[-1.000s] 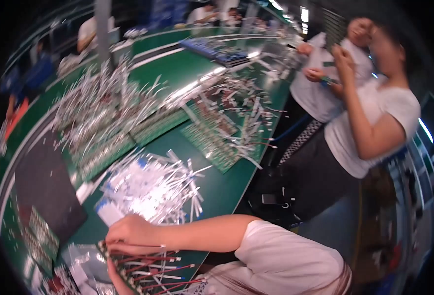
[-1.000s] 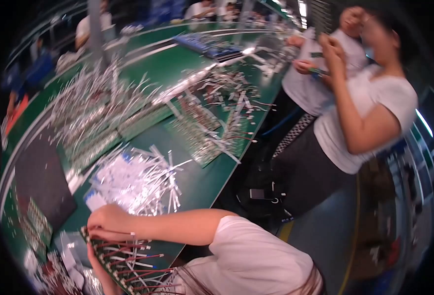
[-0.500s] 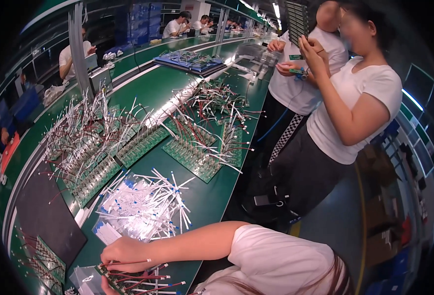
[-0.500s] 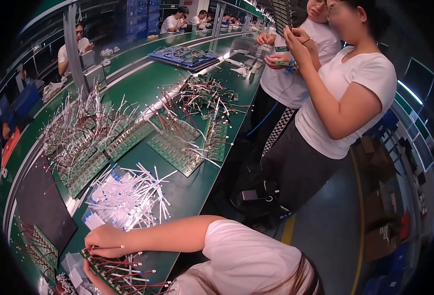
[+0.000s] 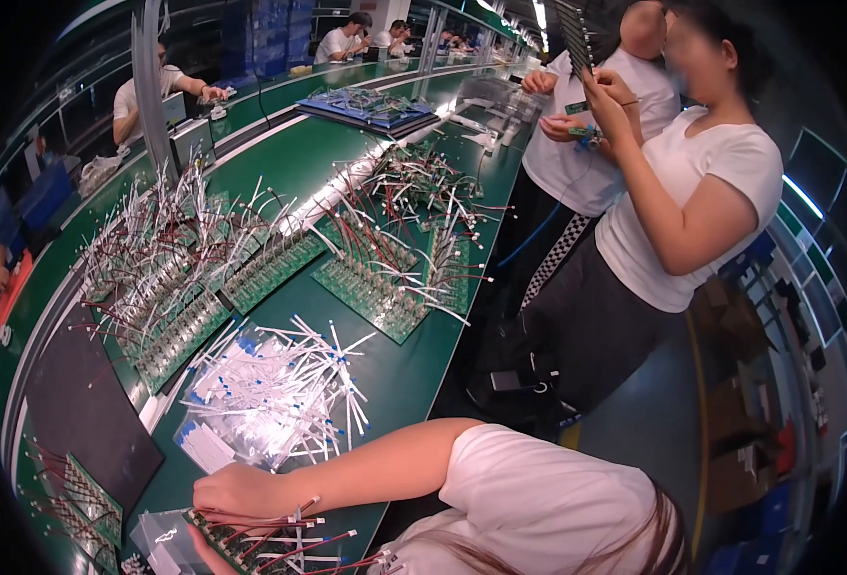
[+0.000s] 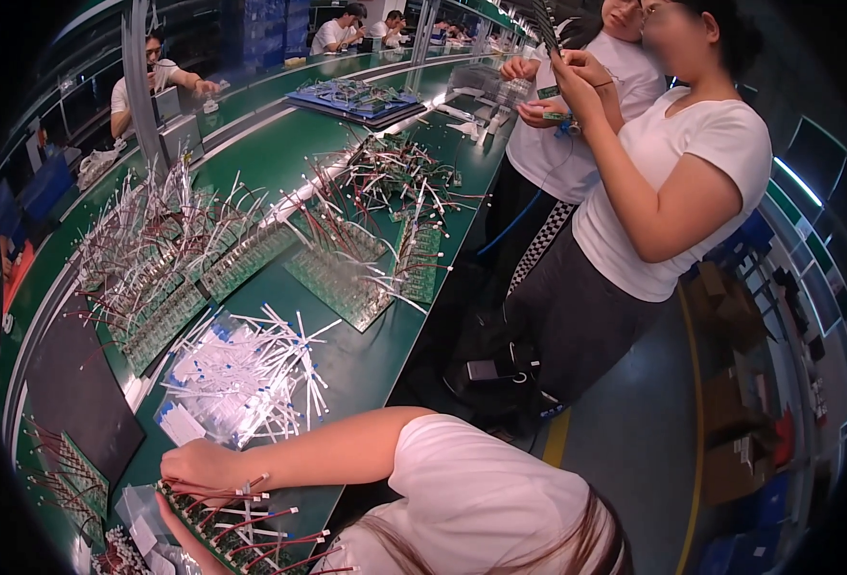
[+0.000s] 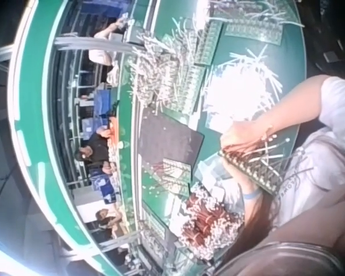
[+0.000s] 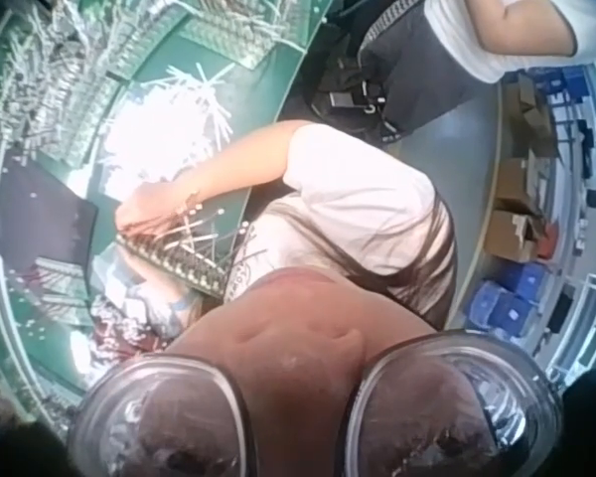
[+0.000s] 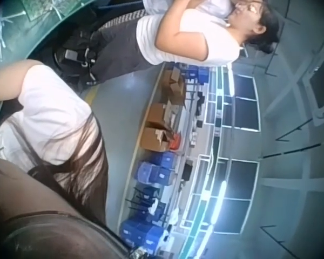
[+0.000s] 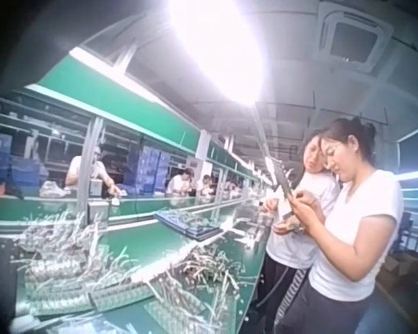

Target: The person assembles circuit boards by picking up ribbon cables and wire harnesses and plugging them into board connectors by hand.

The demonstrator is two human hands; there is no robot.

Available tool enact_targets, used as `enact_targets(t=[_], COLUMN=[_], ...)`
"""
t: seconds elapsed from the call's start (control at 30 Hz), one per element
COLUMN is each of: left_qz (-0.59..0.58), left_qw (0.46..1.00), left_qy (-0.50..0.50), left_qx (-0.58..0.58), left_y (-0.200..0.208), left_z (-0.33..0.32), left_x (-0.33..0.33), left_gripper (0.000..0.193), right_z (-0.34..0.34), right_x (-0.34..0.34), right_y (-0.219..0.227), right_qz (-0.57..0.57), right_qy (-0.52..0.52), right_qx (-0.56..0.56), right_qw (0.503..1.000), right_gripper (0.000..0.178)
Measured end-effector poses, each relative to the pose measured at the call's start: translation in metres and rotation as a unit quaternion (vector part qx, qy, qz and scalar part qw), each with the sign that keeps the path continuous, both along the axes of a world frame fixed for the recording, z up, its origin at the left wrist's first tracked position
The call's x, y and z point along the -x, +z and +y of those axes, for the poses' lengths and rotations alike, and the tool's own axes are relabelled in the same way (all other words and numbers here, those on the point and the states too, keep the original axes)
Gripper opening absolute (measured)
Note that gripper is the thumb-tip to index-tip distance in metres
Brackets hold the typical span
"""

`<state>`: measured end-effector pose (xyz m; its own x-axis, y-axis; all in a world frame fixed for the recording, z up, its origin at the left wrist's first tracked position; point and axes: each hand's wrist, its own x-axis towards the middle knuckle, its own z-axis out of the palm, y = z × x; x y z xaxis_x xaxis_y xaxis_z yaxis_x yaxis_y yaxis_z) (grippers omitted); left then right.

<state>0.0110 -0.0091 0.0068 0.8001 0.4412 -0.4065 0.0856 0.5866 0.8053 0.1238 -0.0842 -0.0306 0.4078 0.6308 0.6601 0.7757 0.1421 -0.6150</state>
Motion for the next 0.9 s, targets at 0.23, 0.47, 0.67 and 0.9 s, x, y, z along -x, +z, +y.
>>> enact_targets(t=[0.23, 0.47, 0.67, 0.9], left_qz=[-0.020, -0.039, -0.044, -0.170], left_qw=[0.999, 0.997, 0.996, 0.979], left_qy=[-0.013, -0.027, -0.024, -0.092], left_qx=[0.028, 0.057, 0.074, 0.069], left_y=[-0.004, -0.009, -0.013, -0.019], left_z=[0.000, -0.001, 0.006, 0.010], left_x=[-0.004, -0.009, -0.001, -0.017], left_gripper=[0.043, 0.044, 0.046, 0.051], right_z=[0.005, -0.001, -0.001, -0.018], right_x=[0.001, 0.000, -0.003, -0.013], right_y=[-0.005, 0.000, -0.001, 0.024], right_qz=[0.062, 0.076, 0.069, 0.034], right_qy=[0.020, 0.038, 0.071, 0.014], right_qx=[-0.022, -0.062, -0.042, 0.011], right_qw=[0.998, 0.994, 0.994, 0.999], right_gripper=[0.017, 0.016, 0.013, 0.011])
